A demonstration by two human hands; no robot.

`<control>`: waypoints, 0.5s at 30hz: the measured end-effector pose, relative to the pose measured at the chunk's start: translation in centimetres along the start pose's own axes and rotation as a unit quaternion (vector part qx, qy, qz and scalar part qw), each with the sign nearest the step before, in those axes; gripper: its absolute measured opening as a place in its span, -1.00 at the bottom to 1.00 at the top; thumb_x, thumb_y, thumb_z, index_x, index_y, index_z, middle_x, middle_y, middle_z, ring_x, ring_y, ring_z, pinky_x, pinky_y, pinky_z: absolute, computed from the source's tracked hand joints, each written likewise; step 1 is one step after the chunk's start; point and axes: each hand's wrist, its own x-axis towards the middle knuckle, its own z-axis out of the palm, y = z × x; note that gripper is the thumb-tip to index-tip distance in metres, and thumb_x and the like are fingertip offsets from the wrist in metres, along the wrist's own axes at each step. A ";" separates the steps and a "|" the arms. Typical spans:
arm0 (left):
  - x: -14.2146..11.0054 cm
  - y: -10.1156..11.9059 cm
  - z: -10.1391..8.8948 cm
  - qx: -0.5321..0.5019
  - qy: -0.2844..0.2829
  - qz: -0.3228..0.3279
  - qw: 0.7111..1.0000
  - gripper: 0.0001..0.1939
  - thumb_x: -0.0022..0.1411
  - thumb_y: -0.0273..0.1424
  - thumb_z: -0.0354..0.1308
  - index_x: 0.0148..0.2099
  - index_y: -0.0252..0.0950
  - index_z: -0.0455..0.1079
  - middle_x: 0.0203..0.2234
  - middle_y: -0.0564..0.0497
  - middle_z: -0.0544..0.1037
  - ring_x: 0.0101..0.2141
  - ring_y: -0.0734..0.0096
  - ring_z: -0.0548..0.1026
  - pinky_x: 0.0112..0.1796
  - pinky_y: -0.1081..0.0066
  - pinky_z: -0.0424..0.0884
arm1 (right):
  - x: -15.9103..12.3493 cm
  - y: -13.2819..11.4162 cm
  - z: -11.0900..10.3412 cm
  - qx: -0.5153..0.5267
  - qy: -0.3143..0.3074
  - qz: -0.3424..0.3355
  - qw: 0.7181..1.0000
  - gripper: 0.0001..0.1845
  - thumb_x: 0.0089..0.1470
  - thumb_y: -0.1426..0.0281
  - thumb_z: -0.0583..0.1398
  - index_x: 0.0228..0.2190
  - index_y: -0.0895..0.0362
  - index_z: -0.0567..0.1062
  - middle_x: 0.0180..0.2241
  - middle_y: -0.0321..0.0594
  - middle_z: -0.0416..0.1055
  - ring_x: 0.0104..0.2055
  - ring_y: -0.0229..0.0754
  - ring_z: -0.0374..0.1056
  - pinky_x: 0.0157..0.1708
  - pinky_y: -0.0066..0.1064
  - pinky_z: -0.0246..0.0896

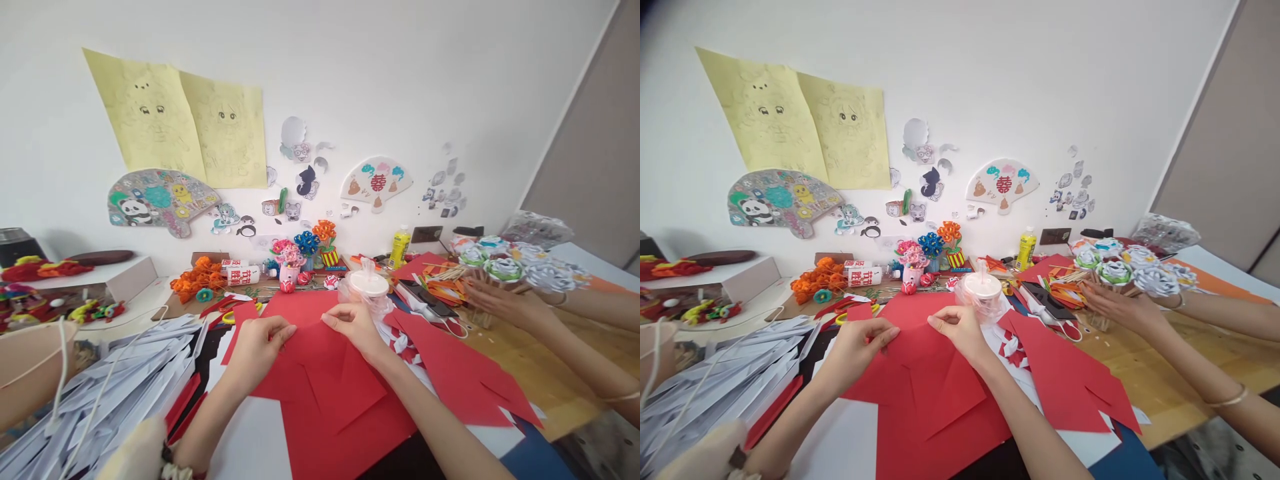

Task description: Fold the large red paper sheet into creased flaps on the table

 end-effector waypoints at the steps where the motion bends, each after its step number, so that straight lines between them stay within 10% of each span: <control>1: 0.0 -0.1 0.0 0.014 -0.003 0.004 1.000 -0.63 0.18 -0.19 -0.09 -0.51 -0.26 0.38 -0.64 0.04 0.49 -0.57 0.40 0.38 -0.48 0.47 0.17 | 0.0 0.0 0.0 -0.005 -0.006 -0.002 1.000 -0.69 -0.16 0.17 0.28 -0.55 0.19 0.52 -0.52 -0.20 0.47 -0.45 -0.19 0.34 -0.43 -0.39 0.22; 6: -0.3 0.3 0.9 0.061 0.003 0.040 0.997 -0.70 0.20 -0.22 -0.09 -0.35 -0.20 0.43 -0.43 0.02 0.55 -0.38 0.33 0.43 -0.35 0.43 0.21 | -0.3 -0.3 0.4 -0.026 -0.031 -0.021 0.999 -0.72 -0.13 0.19 0.27 -0.52 0.18 0.52 -0.51 -0.19 0.48 -0.45 -0.18 0.35 -0.43 -0.38 0.23; 15: -0.5 1.9 2.3 -0.024 -0.031 0.019 0.999 -0.78 0.08 -0.35 -0.08 -0.57 -0.27 0.25 -0.68 0.12 0.28 -0.59 0.51 0.21 -0.54 0.52 0.08 | -0.6 -0.2 1.0 -0.025 -0.143 -0.021 0.989 -0.67 -0.16 0.15 0.29 -0.46 0.17 0.53 -0.48 -0.23 0.47 -0.45 -0.23 0.32 -0.45 -0.44 0.18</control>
